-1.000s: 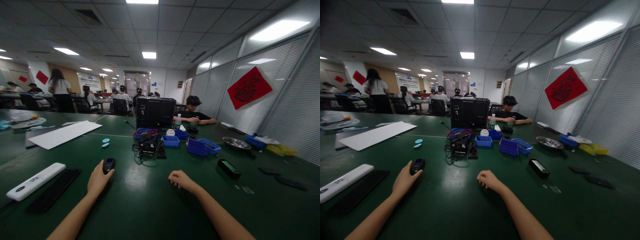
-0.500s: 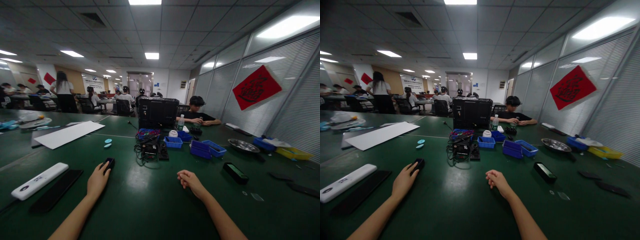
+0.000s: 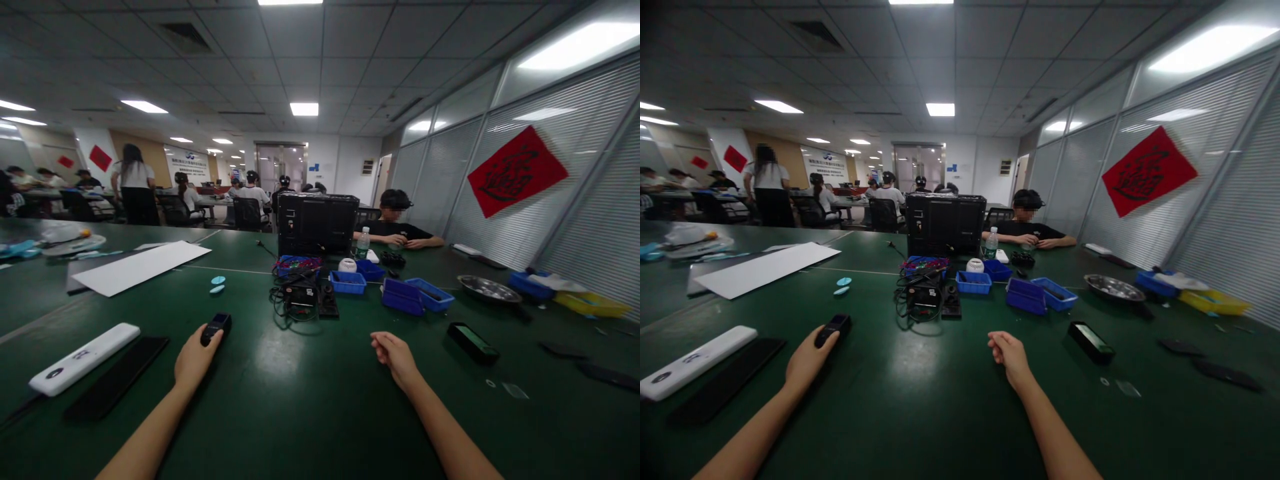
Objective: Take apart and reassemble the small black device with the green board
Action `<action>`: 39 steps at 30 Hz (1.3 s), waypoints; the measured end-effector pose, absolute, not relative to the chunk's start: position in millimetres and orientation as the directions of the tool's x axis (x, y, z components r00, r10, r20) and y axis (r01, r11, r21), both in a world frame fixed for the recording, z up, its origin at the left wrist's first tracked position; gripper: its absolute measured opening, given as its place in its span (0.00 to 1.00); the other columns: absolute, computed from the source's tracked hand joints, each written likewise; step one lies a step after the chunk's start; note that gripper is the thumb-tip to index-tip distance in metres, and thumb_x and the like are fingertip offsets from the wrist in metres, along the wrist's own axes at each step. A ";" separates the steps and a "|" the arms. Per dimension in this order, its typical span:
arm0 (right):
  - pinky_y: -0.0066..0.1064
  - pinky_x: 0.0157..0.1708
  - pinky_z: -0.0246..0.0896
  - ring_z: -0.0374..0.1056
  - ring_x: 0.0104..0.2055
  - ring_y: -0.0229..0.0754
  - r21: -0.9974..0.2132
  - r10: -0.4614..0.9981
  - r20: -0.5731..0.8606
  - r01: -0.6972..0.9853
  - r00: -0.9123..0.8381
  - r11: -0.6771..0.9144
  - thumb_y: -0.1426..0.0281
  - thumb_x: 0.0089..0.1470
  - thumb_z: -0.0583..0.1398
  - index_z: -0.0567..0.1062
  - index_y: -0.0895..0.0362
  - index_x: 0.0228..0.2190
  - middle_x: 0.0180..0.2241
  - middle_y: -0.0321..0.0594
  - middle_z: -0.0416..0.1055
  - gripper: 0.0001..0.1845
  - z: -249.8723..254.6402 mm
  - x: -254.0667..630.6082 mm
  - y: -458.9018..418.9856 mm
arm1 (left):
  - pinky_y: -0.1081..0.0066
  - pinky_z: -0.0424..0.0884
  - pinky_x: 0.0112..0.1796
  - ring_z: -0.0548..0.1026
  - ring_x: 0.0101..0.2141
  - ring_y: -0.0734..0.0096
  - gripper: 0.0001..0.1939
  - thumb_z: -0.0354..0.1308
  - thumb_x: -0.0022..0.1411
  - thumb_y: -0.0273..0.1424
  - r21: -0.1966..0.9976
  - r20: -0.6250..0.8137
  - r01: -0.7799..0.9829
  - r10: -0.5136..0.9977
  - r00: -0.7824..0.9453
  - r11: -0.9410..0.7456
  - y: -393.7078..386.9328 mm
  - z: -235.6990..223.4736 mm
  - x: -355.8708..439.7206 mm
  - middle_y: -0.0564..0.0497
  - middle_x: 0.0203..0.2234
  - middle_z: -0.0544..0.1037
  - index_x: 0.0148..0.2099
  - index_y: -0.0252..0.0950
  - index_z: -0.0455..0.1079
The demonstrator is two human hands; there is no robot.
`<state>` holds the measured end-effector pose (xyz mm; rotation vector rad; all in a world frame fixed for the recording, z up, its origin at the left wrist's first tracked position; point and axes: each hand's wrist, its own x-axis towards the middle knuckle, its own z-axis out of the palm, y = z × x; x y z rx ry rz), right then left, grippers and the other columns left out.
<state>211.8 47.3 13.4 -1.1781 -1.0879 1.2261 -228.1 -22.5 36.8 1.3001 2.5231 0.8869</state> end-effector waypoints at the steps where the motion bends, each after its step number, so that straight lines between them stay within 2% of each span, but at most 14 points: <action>1: 0.22 0.14 0.47 0.55 0.17 0.29 -0.994 0.996 -0.022 -0.112 0.086 -0.012 0.63 0.39 0.61 0.72 0.60 0.27 0.20 0.35 0.66 0.13 12.5 215.0 49.0 | 0.61 0.67 0.40 0.69 0.46 0.53 0.34 0.42 0.55 0.50 0.576 0.097 0.685 0.795 -0.599 0.446 -22.6 36.9 -227.0 0.41 0.49 0.68 0.57 0.34 0.56; 6: 0.22 0.14 0.47 0.55 0.17 0.29 -0.990 0.992 -0.019 -0.141 0.125 -0.001 0.63 0.40 0.61 0.73 0.60 0.27 0.19 0.34 0.65 0.13 7.6 223.7 53.4 | 0.64 0.68 0.37 0.71 0.43 0.56 0.32 0.43 0.55 0.49 0.586 0.102 0.721 0.849 -0.519 0.370 -25.1 34.2 -209.3 0.42 0.46 0.70 0.56 0.34 0.58; 14: 0.23 0.14 0.46 0.54 0.16 0.30 -0.995 0.991 -0.010 -0.102 0.135 0.004 0.62 0.39 0.60 0.72 0.60 0.26 0.19 0.35 0.65 0.14 7.2 219.8 52.7 | 0.68 0.63 0.43 0.68 0.47 0.60 0.29 0.46 0.55 0.44 0.619 0.050 0.741 0.928 -0.370 0.262 -16.4 26.8 -157.2 0.44 0.49 0.68 0.56 0.35 0.59; 23: 0.22 0.14 0.46 0.55 0.16 0.29 -0.997 0.994 -0.012 -0.079 0.112 -0.003 0.62 0.38 0.60 0.72 0.60 0.26 0.19 0.34 0.65 0.14 9.2 218.3 50.5 | 0.68 0.62 0.43 0.68 0.47 0.60 0.35 0.51 0.51 0.46 0.661 -0.031 0.736 0.985 -0.168 0.147 0.2 24.2 -91.8 0.46 0.49 0.70 0.59 0.40 0.53; 26: 0.23 0.14 0.45 0.55 0.16 0.29 -0.999 0.996 -0.008 -0.050 0.091 -0.004 0.62 0.39 0.59 0.72 0.60 0.26 0.19 0.34 0.65 0.13 11.8 216.2 48.5 | 0.67 0.62 0.42 0.69 0.45 0.59 0.36 0.52 0.51 0.47 0.659 -0.032 0.745 0.994 -0.109 0.103 6.4 22.5 -69.8 0.45 0.47 0.71 0.60 0.40 0.52; 31: 0.22 0.14 0.45 0.54 0.16 0.29 -1.000 0.998 0.014 -0.019 0.054 0.015 0.63 0.41 0.58 0.72 0.60 0.27 0.20 0.34 0.65 0.13 11.4 212.9 46.5 | 0.67 0.59 0.46 0.66 0.49 0.59 0.35 0.49 0.53 0.47 0.653 0.022 0.757 0.999 -0.029 0.008 13.8 18.0 -30.6 0.44 0.50 0.68 0.60 0.37 0.51; 35: 0.22 0.14 0.45 0.54 0.16 0.29 -0.997 0.999 0.030 0.071 0.024 0.029 0.63 0.43 0.56 0.72 0.60 0.27 0.21 0.34 0.66 0.12 8.4 209.5 46.0 | 0.69 0.57 0.48 0.64 0.50 0.61 0.30 0.44 0.58 0.43 0.680 0.028 0.732 0.999 0.019 -0.033 16.2 12.3 -3.6 0.44 0.52 0.66 0.60 0.34 0.52; 39: 0.23 0.15 0.49 0.57 0.18 0.32 -0.962 0.999 0.027 0.272 0.047 0.013 0.64 0.45 0.55 0.71 0.59 0.28 0.22 0.35 0.67 0.11 10.8 199.1 41.1 | 0.69 0.54 0.52 0.61 0.53 0.64 0.27 0.41 0.60 0.40 0.716 0.090 0.688 0.993 0.076 -0.117 13.6 3.3 10.7 0.47 0.54 0.63 0.58 0.34 0.55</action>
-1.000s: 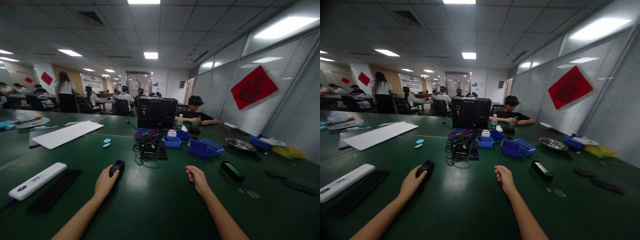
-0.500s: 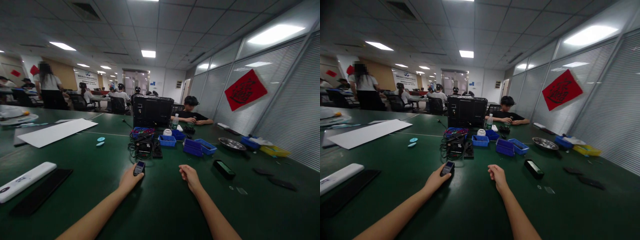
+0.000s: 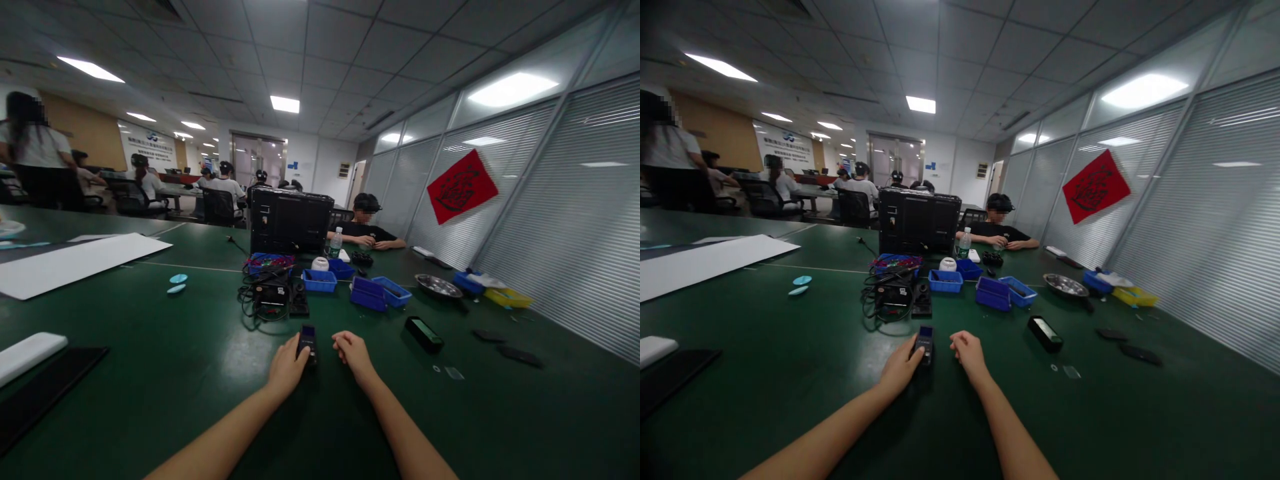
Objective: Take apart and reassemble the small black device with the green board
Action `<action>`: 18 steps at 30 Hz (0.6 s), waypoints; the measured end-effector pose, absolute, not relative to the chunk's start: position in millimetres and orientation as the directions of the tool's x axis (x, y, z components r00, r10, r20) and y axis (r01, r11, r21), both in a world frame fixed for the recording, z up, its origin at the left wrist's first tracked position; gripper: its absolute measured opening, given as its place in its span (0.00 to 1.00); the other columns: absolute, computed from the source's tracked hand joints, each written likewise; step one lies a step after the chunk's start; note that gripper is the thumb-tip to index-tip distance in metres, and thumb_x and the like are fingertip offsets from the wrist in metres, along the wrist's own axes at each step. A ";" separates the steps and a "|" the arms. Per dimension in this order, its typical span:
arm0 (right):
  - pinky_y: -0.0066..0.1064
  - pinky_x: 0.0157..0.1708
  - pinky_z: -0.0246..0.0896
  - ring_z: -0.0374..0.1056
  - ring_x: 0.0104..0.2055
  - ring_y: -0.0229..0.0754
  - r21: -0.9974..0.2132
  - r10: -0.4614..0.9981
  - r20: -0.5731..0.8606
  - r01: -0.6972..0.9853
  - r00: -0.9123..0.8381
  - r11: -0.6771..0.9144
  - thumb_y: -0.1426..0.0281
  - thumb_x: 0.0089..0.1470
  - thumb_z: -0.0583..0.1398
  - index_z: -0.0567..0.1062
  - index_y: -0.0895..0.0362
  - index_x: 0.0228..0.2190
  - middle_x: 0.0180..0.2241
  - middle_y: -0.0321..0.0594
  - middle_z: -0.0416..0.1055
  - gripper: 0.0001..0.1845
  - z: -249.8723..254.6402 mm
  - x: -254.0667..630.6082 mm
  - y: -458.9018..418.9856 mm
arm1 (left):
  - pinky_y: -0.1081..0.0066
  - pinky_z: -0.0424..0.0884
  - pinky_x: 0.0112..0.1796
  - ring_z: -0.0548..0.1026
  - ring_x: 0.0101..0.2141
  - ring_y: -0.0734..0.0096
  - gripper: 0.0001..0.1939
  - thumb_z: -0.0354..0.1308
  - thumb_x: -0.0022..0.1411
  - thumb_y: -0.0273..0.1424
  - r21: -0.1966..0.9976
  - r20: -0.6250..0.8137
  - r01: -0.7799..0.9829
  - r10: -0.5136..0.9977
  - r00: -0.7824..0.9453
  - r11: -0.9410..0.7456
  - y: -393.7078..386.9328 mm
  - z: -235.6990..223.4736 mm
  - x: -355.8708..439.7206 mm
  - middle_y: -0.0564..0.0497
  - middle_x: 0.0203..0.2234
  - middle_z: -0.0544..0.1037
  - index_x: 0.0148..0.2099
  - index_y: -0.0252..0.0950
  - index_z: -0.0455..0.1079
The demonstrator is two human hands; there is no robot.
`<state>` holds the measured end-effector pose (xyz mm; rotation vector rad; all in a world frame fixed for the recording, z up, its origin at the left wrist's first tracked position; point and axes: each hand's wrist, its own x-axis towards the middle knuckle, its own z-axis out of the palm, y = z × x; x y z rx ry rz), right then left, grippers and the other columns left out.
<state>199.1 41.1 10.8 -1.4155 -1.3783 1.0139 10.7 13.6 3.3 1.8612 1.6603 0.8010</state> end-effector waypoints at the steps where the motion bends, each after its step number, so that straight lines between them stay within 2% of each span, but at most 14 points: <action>1: 0.24 0.17 0.52 0.59 0.20 0.33 -0.942 0.997 0.057 0.334 0.057 0.034 0.64 0.45 0.54 0.71 0.59 0.29 0.23 0.36 0.68 0.12 12.6 195.0 38.3 | 0.69 0.53 0.53 0.61 0.53 0.65 0.26 0.41 0.60 0.40 0.725 0.103 0.675 0.990 0.093 -0.139 12.5 0.8 11.6 0.48 0.55 0.63 0.58 0.34 0.56; 4: 0.29 0.29 0.60 0.65 0.29 0.39 -0.849 0.979 0.199 0.508 0.053 0.145 0.63 0.49 0.51 0.70 0.59 0.37 0.30 0.40 0.70 0.17 19.4 179.8 25.7 | 0.69 0.52 0.55 0.60 0.54 0.68 0.25 0.39 0.61 0.38 0.747 0.140 0.632 0.978 0.154 -0.206 10.4 -5.8 9.2 0.49 0.55 0.63 0.57 0.34 0.58; 6: 0.31 0.37 0.60 0.65 0.36 0.41 -0.759 0.967 0.255 0.623 0.018 0.189 0.62 0.51 0.50 0.66 0.58 0.45 0.38 0.43 0.69 0.21 23.3 168.7 15.3 | 0.69 0.52 0.55 0.60 0.54 0.70 0.24 0.39 0.61 0.36 0.761 0.147 0.601 0.967 0.209 -0.246 10.4 -8.4 5.9 0.50 0.54 0.64 0.57 0.36 0.59; 9: 0.33 0.45 0.55 0.59 0.48 0.46 -0.541 0.956 0.287 0.814 -0.061 0.214 0.62 0.50 0.53 0.60 0.55 0.52 0.48 0.46 0.62 0.27 25.8 155.2 1.8 | 0.70 0.54 0.55 0.61 0.53 0.72 0.23 0.42 0.58 0.30 0.771 0.154 0.551 0.933 0.325 -0.319 11.7 -9.0 2.5 0.55 0.54 0.64 0.56 0.41 0.60; 11: 0.34 0.44 0.55 0.57 0.50 0.48 -0.401 0.962 0.260 0.898 -0.080 0.183 0.63 0.49 0.54 0.59 0.52 0.54 0.49 0.46 0.60 0.29 26.1 151.3 -2.9 | 0.71 0.55 0.54 0.62 0.53 0.73 0.24 0.43 0.56 0.27 0.760 0.173 0.532 0.905 0.389 -0.374 12.0 -7.8 1.7 0.58 0.54 0.64 0.55 0.43 0.62; 13: 0.33 0.41 0.56 0.58 0.47 0.47 -0.317 0.972 0.226 0.940 -0.059 0.130 0.64 0.49 0.53 0.59 0.49 0.53 0.48 0.46 0.60 0.28 26.8 152.6 -3.4 | 0.71 0.56 0.53 0.64 0.51 0.72 0.24 0.44 0.54 0.26 0.740 0.185 0.535 0.887 0.422 -0.409 11.4 -6.6 1.5 0.59 0.52 0.66 0.53 0.44 0.64; 18: 0.32 0.36 0.57 0.59 0.45 0.47 -0.256 0.973 0.226 0.967 0.051 0.009 0.65 0.49 0.52 0.60 0.51 0.52 0.44 0.47 0.60 0.27 29.4 169.0 5.2 | 0.70 0.59 0.50 0.67 0.47 0.69 0.23 0.45 0.53 0.26 0.713 0.171 0.572 0.891 0.420 -0.406 8.5 -5.2 1.1 0.55 0.48 0.71 0.50 0.42 0.67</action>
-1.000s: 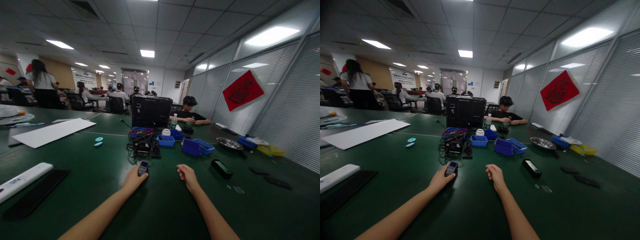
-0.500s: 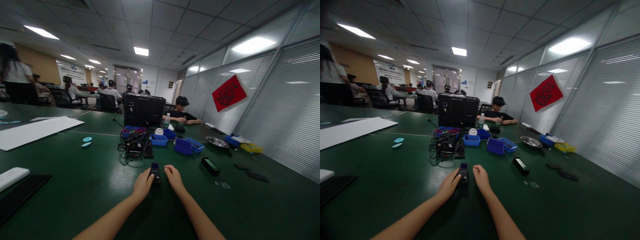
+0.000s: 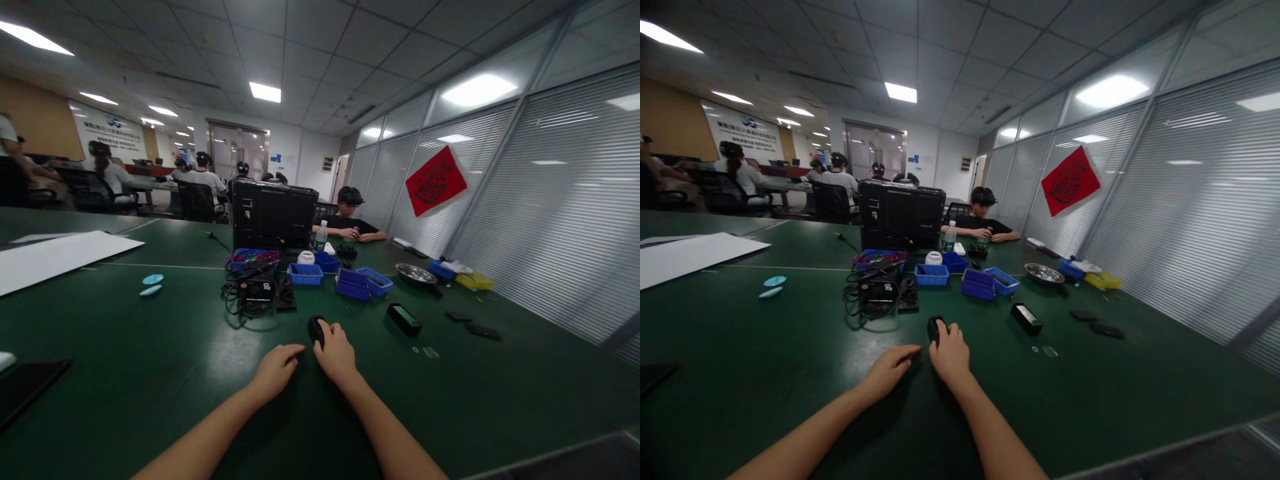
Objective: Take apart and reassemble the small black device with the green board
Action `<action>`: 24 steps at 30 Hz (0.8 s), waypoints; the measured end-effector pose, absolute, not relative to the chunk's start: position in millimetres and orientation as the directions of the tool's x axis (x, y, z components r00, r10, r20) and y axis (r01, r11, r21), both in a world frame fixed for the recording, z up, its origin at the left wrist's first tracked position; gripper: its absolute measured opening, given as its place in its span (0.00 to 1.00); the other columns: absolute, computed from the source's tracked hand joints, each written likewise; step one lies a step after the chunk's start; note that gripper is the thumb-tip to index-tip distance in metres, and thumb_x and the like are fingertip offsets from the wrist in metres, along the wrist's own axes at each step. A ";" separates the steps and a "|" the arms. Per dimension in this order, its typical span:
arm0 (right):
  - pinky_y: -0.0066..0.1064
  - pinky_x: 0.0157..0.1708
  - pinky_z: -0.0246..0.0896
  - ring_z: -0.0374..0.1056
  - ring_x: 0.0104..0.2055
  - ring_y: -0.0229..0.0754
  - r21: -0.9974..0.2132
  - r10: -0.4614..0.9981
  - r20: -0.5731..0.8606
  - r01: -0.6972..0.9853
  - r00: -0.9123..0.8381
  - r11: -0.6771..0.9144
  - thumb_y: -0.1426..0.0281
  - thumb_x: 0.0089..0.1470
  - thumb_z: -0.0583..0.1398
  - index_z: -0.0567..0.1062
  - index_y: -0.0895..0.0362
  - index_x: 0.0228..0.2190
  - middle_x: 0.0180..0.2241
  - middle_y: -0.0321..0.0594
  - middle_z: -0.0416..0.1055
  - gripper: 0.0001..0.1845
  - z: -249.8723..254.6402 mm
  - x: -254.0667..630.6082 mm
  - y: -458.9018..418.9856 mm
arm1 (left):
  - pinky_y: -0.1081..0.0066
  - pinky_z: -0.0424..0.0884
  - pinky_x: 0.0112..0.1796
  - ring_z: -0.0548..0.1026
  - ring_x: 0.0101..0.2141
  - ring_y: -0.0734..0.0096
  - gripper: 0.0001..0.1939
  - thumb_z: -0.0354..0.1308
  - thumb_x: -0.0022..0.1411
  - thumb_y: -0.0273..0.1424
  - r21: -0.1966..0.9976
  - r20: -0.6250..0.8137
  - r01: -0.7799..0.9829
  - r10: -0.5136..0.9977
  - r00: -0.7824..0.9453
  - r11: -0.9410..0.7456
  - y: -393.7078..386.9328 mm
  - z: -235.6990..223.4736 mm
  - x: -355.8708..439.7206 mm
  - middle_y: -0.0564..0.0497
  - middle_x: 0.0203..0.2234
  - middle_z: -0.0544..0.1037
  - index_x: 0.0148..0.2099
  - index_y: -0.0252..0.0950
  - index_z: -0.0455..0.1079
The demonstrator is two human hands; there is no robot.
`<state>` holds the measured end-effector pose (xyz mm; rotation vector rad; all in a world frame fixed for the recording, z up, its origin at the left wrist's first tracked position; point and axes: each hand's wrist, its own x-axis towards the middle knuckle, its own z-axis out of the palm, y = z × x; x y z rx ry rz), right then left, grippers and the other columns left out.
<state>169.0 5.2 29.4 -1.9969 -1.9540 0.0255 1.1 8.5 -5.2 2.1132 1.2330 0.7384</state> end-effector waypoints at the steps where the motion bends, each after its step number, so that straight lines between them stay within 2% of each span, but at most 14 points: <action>1: 0.33 0.36 0.57 0.59 0.45 0.48 -0.254 0.971 0.230 0.967 0.065 -0.004 0.65 0.49 0.52 0.59 0.52 0.53 0.44 0.47 0.60 0.27 29.1 172.1 6.9 | 0.70 0.59 0.50 0.67 0.47 0.69 0.22 0.46 0.53 0.27 0.711 0.166 0.577 0.893 0.417 -0.402 7.9 -4.6 0.8 0.55 0.47 0.71 0.50 0.41 0.68; 9: 0.33 0.35 0.56 0.63 0.41 0.46 -0.301 0.977 0.198 0.953 0.081 -0.018 0.60 0.50 0.51 0.57 0.51 0.53 0.44 0.45 0.60 0.28 24.4 180.3 11.6 | 0.72 0.62 0.45 0.69 0.42 0.70 0.21 0.48 0.53 0.31 0.724 0.136 0.588 0.910 0.392 -0.361 1.7 2.3 -0.6 0.52 0.44 0.73 0.51 0.41 0.66; 17: 0.32 0.37 0.55 0.64 0.44 0.46 -0.492 0.984 0.046 0.861 0.174 -0.130 0.57 0.51 0.49 0.61 0.53 0.51 0.47 0.46 0.63 0.27 33.6 205.3 23.9 | 0.73 0.62 0.45 0.69 0.41 0.72 0.24 0.49 0.52 0.29 0.796 0.109 0.532 0.933 0.344 -0.289 1.3 1.6 0.0 0.51 0.45 0.72 0.54 0.39 0.62; 24: 0.32 0.42 0.55 0.61 0.48 0.47 -0.437 0.972 0.027 0.878 0.231 -0.197 0.57 0.51 0.48 0.65 0.58 0.49 0.47 0.48 0.65 0.27 29.8 225.2 34.7 | 0.73 0.62 0.45 0.69 0.41 0.72 0.24 0.49 0.52 0.28 0.809 0.116 0.509 0.929 0.353 -0.294 0.7 1.3 -0.3 0.51 0.45 0.72 0.53 0.39 0.62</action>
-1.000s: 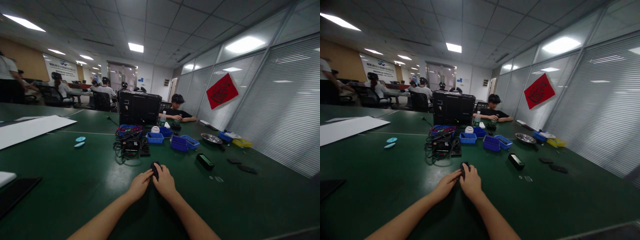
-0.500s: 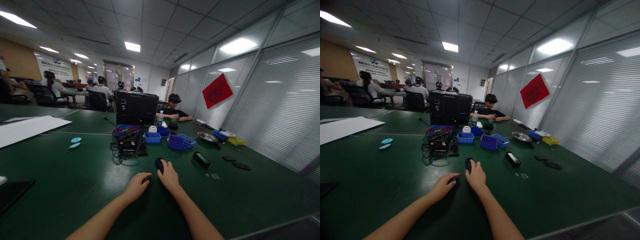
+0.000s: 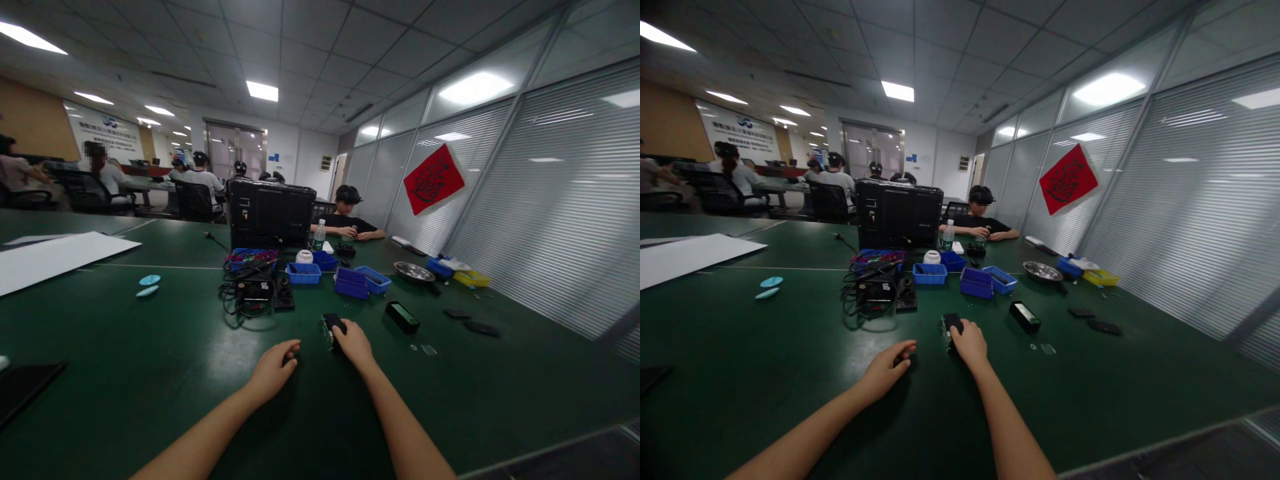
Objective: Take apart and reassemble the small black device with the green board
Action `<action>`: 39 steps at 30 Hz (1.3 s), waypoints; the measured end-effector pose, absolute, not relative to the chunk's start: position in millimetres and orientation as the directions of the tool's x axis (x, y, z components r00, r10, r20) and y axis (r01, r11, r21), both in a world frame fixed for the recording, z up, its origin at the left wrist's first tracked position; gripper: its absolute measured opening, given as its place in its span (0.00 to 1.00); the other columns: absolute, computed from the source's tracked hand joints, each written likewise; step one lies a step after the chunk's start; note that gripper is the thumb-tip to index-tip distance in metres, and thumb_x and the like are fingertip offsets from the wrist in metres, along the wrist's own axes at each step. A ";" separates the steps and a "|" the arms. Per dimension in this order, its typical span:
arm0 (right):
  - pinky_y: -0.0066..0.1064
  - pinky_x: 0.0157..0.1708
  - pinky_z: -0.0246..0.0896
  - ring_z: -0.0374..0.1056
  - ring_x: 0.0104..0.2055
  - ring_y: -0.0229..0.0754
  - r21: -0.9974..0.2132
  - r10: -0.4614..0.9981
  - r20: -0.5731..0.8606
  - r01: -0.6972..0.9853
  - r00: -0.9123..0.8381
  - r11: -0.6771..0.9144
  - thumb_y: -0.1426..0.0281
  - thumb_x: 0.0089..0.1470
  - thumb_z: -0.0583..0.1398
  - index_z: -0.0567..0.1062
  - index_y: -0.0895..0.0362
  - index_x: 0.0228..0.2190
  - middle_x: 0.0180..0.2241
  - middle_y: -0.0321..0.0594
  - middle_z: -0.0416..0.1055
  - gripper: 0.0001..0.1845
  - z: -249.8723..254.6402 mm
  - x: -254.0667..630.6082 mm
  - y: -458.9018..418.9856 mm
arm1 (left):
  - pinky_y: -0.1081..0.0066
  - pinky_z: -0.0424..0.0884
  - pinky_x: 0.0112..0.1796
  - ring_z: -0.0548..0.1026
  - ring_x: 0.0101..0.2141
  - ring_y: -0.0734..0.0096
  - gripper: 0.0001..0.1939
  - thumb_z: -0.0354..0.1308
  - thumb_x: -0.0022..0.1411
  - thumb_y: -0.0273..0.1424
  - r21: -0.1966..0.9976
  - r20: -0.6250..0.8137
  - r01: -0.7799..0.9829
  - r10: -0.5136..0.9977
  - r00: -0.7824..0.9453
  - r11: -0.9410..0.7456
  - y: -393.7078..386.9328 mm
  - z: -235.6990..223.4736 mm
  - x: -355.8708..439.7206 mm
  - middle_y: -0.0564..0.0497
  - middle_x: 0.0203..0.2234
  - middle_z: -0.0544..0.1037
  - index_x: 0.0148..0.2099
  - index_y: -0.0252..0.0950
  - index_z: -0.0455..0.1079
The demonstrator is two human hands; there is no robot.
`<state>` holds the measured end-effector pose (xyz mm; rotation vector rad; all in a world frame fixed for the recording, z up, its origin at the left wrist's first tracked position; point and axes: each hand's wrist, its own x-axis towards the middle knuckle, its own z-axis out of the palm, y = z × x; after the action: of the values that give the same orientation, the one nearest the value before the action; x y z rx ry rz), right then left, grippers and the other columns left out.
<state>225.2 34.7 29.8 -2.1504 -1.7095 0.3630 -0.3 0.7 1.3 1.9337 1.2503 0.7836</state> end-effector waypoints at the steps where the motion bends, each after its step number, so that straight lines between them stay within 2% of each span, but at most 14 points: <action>1: 0.32 0.41 0.56 0.61 0.48 0.47 -0.441 0.971 0.016 0.873 0.238 -0.207 0.56 0.51 0.48 0.65 0.58 0.49 0.47 0.47 0.65 0.27 29.0 226.3 35.3 | 0.72 0.62 0.45 0.69 0.41 0.72 0.24 0.49 0.52 0.28 0.810 0.118 0.506 0.928 0.353 -0.295 0.5 1.6 -0.4 0.51 0.45 0.72 0.53 0.39 0.62; 5: 0.33 0.42 0.56 0.60 0.50 0.48 -0.454 0.970 0.024 0.867 0.242 -0.206 0.51 0.51 0.47 0.61 0.59 0.52 0.49 0.49 0.63 0.33 28.8 225.7 34.3 | 0.71 0.61 0.45 0.70 0.41 0.72 0.24 0.49 0.51 0.28 0.814 0.117 0.502 0.928 0.353 -0.293 -0.7 3.5 -0.7 0.50 0.44 0.73 0.53 0.39 0.63; 9: 0.35 0.43 0.56 0.58 0.52 0.50 -0.434 0.976 0.041 0.884 0.214 -0.176 0.49 0.47 0.51 0.55 0.59 0.55 0.52 0.50 0.60 0.39 30.8 219.8 28.6 | 0.72 0.62 0.45 0.70 0.41 0.72 0.23 0.49 0.52 0.28 0.813 0.119 0.504 0.930 0.348 -0.293 -1.3 4.1 -0.4 0.50 0.44 0.73 0.53 0.38 0.63; 13: 0.36 0.42 0.56 0.58 0.50 0.50 -0.377 0.981 0.082 0.916 0.178 -0.134 0.55 0.44 0.56 0.53 0.56 0.56 0.51 0.48 0.61 0.40 28.1 214.3 26.1 | 0.72 0.62 0.45 0.70 0.41 0.72 0.23 0.49 0.52 0.28 0.813 0.132 0.497 0.928 0.349 -0.303 -0.6 1.9 -0.6 0.51 0.44 0.73 0.52 0.39 0.63; 18: 0.33 0.39 0.57 0.60 0.48 0.47 -0.343 0.977 0.098 0.928 0.192 -0.148 0.63 0.46 0.54 0.56 0.60 0.54 0.49 0.49 0.62 0.33 27.2 218.6 28.5 | 0.72 0.62 0.45 0.70 0.41 0.72 0.23 0.50 0.52 0.28 0.818 0.144 0.485 0.926 0.348 -0.309 0.0 0.2 -1.2 0.50 0.44 0.73 0.52 0.38 0.63; 20: 0.34 0.38 0.57 0.60 0.47 0.48 -0.278 0.969 0.147 0.949 0.196 -0.150 0.65 0.46 0.54 0.59 0.61 0.52 0.48 0.49 0.63 0.30 30.2 220.8 27.3 | 0.72 0.62 0.45 0.70 0.41 0.72 0.23 0.50 0.52 0.29 0.820 0.141 0.483 0.926 0.351 -0.308 -0.3 0.9 -1.3 0.50 0.44 0.73 0.52 0.38 0.63; 22: 0.37 0.40 0.55 0.59 0.47 0.50 -0.162 0.950 0.253 0.976 0.182 -0.144 0.68 0.46 0.55 0.62 0.62 0.50 0.46 0.50 0.64 0.28 34.1 220.0 24.1 | 0.72 0.62 0.45 0.70 0.41 0.72 0.23 0.50 0.52 0.29 0.819 0.131 0.486 0.925 0.358 -0.304 -0.6 1.9 -1.1 0.50 0.43 0.73 0.52 0.38 0.63; 25: 0.39 0.42 0.51 0.57 0.46 0.50 0.010 0.915 0.394 0.996 0.082 -0.094 0.74 0.48 0.53 0.63 0.62 0.48 0.44 0.52 0.65 0.23 38.1 211.1 16.7 | 0.71 0.62 0.45 0.70 0.41 0.72 0.23 0.50 0.51 0.28 0.816 0.125 0.493 0.926 0.357 -0.301 -0.6 2.1 -0.7 0.50 0.44 0.73 0.52 0.39 0.63; 28: 0.41 0.42 0.50 0.57 0.46 0.51 0.084 0.909 0.417 0.996 -0.012 -0.025 0.71 0.49 0.55 0.65 0.59 0.45 0.44 0.51 0.64 0.19 37.4 195.8 9.6 | 0.71 0.62 0.45 0.70 0.41 0.71 0.23 0.50 0.51 0.28 0.813 0.132 0.496 0.925 0.355 -0.306 -0.1 0.6 -0.4 0.50 0.43 0.73 0.52 0.39 0.63; 32: 0.41 0.42 0.51 0.55 0.47 0.52 0.077 0.915 0.403 0.997 -0.018 -0.014 0.61 0.46 0.59 0.64 0.56 0.45 0.48 0.51 0.59 0.25 32.6 181.5 5.9 | 0.72 0.62 0.45 0.70 0.41 0.72 0.23 0.49 0.52 0.28 0.806 0.136 0.502 0.924 0.358 -0.313 0.4 -1.1 -0.7 0.50 0.44 0.73 0.52 0.39 0.63; 35: 0.38 0.40 0.53 0.57 0.46 0.50 0.026 0.928 0.369 0.998 0.048 -0.062 0.64 0.48 0.58 0.61 0.56 0.49 0.49 0.51 0.58 0.26 30.6 183.6 8.5 | 0.73 0.62 0.45 0.70 0.41 0.72 0.23 0.49 0.52 0.28 0.799 0.132 0.513 0.923 0.361 -0.314 0.5 -1.2 -0.8 0.51 0.44 0.73 0.52 0.39 0.63; 39: 0.35 0.36 0.56 0.61 0.43 0.48 -0.089 0.961 0.239 0.989 0.140 -0.122 0.64 0.50 0.54 0.56 0.56 0.52 0.44 0.50 0.63 0.28 32.5 197.8 15.2 | 0.74 0.62 0.45 0.70 0.41 0.73 0.23 0.49 0.52 0.29 0.795 0.126 0.520 0.924 0.362 -0.312 0.2 -0.8 -0.8 0.51 0.44 0.73 0.52 0.39 0.63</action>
<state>197.8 15.2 32.5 -2.1894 -1.9153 -0.1793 -0.8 0.2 -0.8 1.9617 1.2484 0.7782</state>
